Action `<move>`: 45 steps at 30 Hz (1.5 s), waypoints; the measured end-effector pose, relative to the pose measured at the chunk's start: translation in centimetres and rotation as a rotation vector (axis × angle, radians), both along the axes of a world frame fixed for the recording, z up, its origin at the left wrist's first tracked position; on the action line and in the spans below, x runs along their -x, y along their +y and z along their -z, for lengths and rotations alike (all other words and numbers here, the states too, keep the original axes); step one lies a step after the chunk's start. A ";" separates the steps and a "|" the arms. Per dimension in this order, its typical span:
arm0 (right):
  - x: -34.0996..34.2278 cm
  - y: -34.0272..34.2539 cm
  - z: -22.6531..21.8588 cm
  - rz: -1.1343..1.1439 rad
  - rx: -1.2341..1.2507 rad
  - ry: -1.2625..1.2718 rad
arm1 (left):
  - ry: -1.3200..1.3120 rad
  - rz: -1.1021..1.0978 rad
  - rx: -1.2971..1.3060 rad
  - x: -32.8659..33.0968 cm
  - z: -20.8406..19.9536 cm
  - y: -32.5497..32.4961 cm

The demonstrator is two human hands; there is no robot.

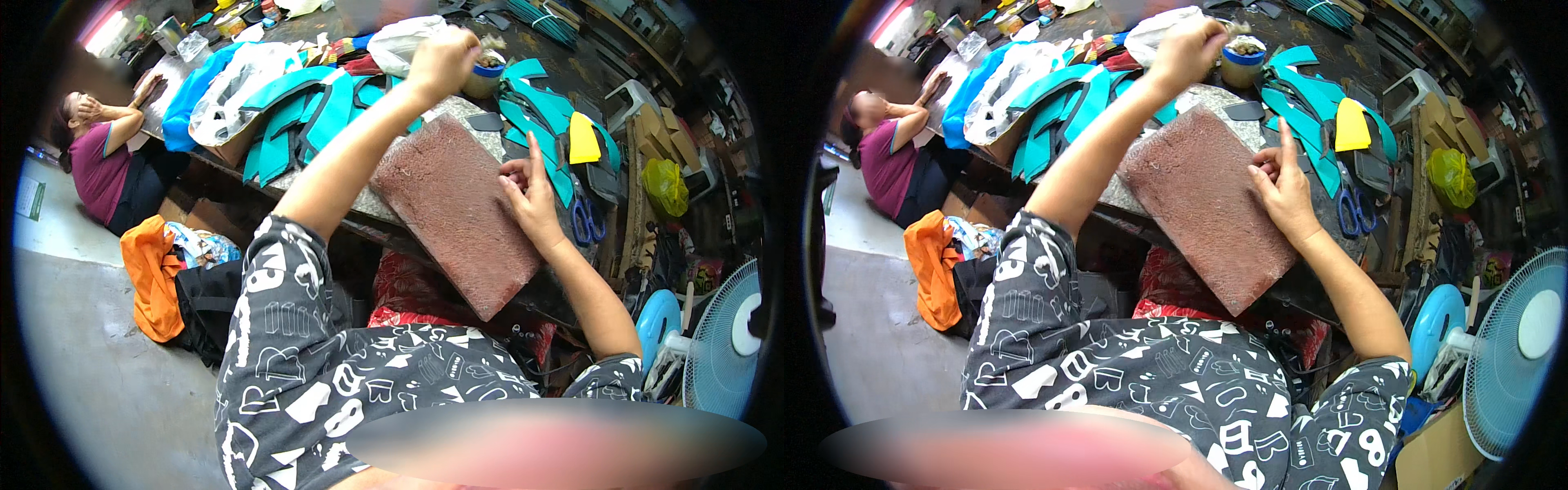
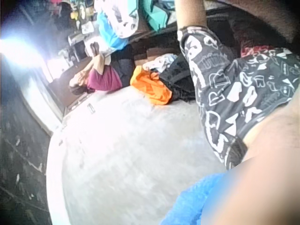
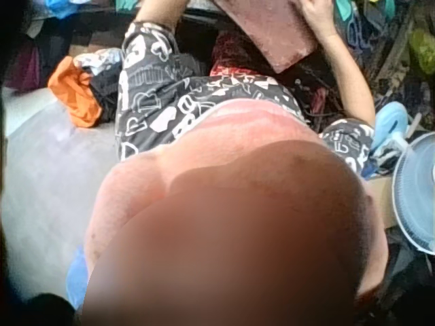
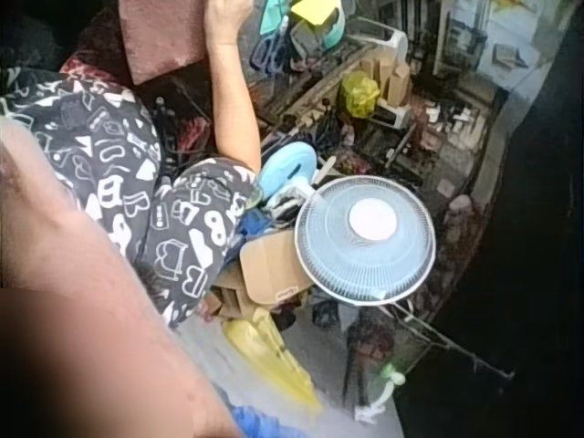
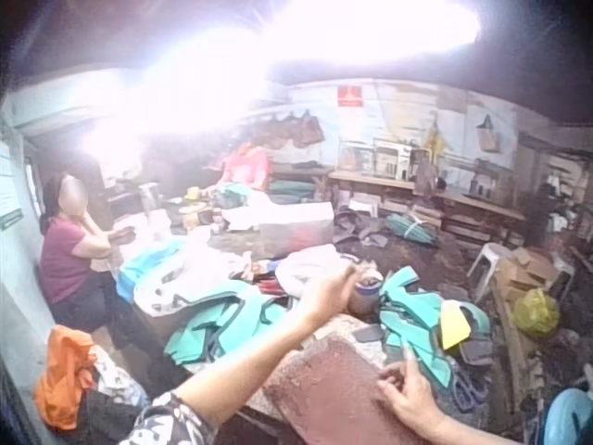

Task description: The person assembles shoe components by applying adhesive to black and teal foam pieces, pressing them together, and trimming edges with scissors. They handle multiple pieces one at a time, aligning and bonding them on a low work table.

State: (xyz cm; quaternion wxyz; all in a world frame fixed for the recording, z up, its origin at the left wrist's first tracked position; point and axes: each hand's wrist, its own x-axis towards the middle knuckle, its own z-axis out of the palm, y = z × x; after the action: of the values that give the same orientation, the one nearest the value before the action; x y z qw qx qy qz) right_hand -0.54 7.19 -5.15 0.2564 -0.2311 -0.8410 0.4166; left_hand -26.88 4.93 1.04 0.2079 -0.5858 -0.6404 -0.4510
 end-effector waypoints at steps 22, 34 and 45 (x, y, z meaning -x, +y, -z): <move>0.5 -0.6 0.4 -0.102 -0.324 -0.019 | 0.326 -0.247 0.381 1.5 -3.0 -0.5; -6.9 -0.4 -1.0 -0.070 -0.453 -0.304 | 0.146 -0.210 0.469 -1.5 5.2 -15.1; -9.0 -0.9 0.8 -0.065 -0.292 -0.270 | 0.394 -0.453 0.535 2.1 7.3 -11.8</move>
State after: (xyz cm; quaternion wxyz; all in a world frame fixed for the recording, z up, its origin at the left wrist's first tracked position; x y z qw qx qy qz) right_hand 8.49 6.27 -5.94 0.1587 -0.2180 -0.9262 0.2634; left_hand -28.99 -6.88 -6.29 0.2611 -0.5386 -0.7960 -0.0900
